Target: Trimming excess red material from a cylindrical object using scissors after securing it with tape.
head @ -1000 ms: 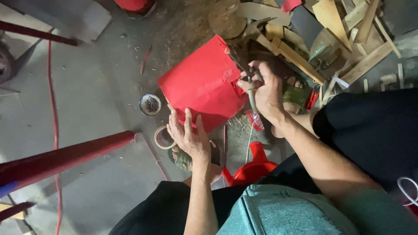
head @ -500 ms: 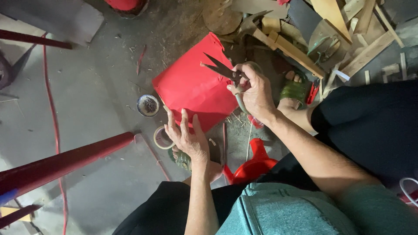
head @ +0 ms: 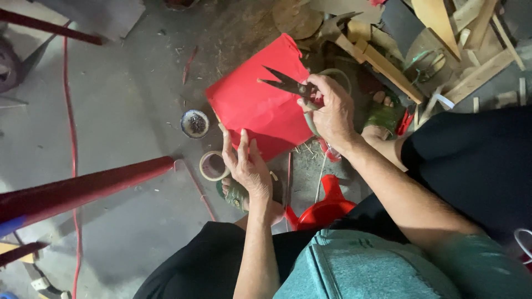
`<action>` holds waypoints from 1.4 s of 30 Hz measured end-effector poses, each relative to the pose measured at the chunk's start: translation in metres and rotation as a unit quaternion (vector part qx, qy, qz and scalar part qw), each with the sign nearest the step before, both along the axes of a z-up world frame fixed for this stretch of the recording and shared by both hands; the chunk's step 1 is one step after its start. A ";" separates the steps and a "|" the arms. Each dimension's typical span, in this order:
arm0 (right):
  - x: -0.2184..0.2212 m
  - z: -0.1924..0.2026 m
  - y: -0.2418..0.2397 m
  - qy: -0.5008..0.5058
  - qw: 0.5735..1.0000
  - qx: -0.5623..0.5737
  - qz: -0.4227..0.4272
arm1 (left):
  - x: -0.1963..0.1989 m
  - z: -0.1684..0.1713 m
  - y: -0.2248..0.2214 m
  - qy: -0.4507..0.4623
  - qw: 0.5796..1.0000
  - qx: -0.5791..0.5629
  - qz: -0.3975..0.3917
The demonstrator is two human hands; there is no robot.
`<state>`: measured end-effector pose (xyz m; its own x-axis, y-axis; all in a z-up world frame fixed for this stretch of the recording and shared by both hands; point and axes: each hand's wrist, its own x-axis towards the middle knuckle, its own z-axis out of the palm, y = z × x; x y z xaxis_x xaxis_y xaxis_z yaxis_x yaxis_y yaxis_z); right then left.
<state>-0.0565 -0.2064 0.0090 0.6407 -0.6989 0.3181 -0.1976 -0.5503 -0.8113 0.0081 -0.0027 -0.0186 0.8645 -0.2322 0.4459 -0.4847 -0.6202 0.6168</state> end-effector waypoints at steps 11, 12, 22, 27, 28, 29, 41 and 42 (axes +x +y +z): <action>-0.003 0.005 -0.003 0.026 1.000 0.009 0.007 | 0.001 0.010 0.003 0.128 0.971 -0.192 0.053; -0.003 0.004 -0.003 0.026 1.000 0.008 0.009 | 0.000 0.009 0.003 0.128 0.971 -0.193 0.055; -0.003 0.005 -0.006 0.035 0.999 0.032 0.012 | 0.000 0.021 -0.001 0.206 0.944 -0.233 0.109; -0.002 0.009 -0.006 0.037 0.998 0.049 0.016 | 0.001 0.021 0.002 0.234 0.937 -0.228 0.125; -0.002 0.009 -0.006 0.040 0.998 0.047 0.016 | 0.002 0.021 0.003 0.223 0.943 -0.218 0.119; -0.002 0.009 -0.006 0.043 0.998 0.046 0.016 | 0.004 0.022 0.005 0.212 0.948 -0.209 0.113; -0.001 0.015 -0.007 0.043 0.997 0.062 0.023 | 0.019 0.020 0.023 0.276 0.936 -0.214 0.044; -0.001 0.016 -0.008 0.042 0.997 0.062 0.023 | 0.019 0.027 0.022 0.276 0.936 -0.215 0.044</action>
